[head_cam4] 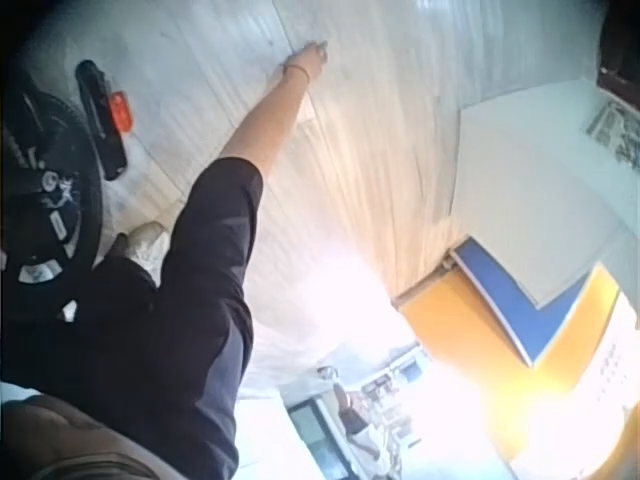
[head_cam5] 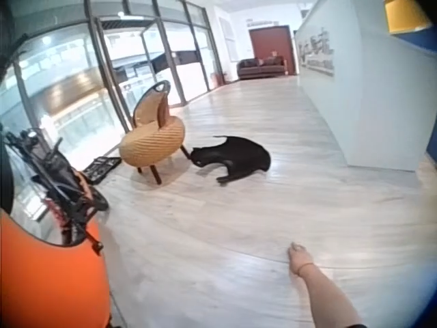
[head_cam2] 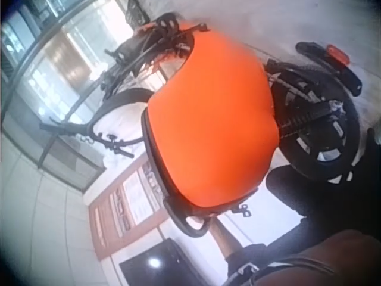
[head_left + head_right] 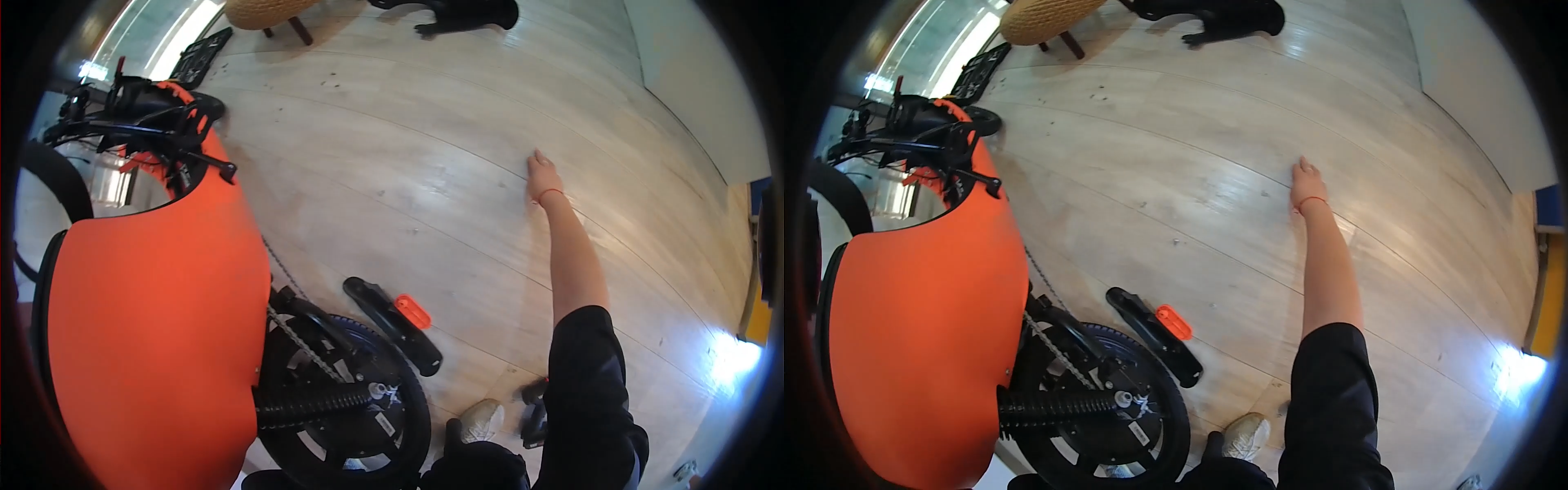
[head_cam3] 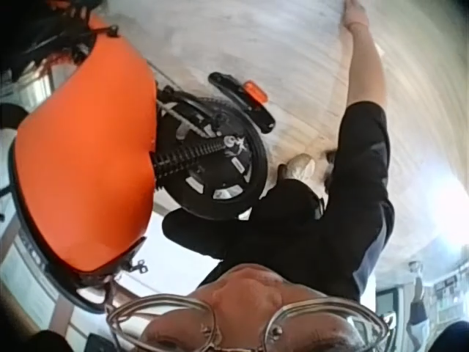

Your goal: Repairing the rear light and body panel assembly of an electric scooter using an electric screwdriver.

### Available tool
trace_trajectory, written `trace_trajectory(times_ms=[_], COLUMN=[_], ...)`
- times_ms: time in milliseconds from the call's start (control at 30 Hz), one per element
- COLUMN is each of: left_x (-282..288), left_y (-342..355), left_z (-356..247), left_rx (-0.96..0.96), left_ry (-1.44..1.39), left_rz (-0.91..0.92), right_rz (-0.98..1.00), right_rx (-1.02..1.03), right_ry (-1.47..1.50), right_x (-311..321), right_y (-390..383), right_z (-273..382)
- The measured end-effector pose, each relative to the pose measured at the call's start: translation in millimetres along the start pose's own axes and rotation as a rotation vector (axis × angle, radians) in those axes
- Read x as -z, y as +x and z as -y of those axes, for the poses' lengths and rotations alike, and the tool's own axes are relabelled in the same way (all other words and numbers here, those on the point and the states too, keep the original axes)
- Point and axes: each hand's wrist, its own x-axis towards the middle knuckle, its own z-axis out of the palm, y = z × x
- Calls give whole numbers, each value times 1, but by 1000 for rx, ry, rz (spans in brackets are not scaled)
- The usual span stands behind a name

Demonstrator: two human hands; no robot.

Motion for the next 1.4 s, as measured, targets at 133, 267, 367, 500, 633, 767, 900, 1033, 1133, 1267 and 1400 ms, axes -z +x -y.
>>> trace_trajectory(times_ms=[133,267,367,500,633,767,900,1033,1133,1267,1400], left_x=[2,3,7,14,33,64,101,118,118,109,108], left_y=[-1,-2,-5,-14,-30,-49,-69,-78,-83,-76,-76], left_z=[1,-1,2,12,25,47,78,93,88,79,78], left_rx=[15,11,-4,-54,-108,-191,-285,-418,-282,-620,-682], left_ry=[-8,-23,-41,-76,-108,-160,-245,-364,-369,-287,-263], left_rz=[5,9,8,-4,-13,-11,53,204,383,233,106], right_rz=[34,-14,22,-27,-80,9,-72,-74,-56,-39,15], right_rx=[-68,-154,-237,-339,-436,-605,-520,-496,-432,-201,-106], right_ry=[-32,137,189,292,426,877,1380,1564,1435,1433,1507], right_x=[-7,-5,1,19,36,79,146,247,320,384,417], right_y=[-8,-40,-73,-132,-191,-245,-302,-375,-427,-473,-481], right_z=[-3,-10,-7,-10,1,26,108,205,268,343,399])
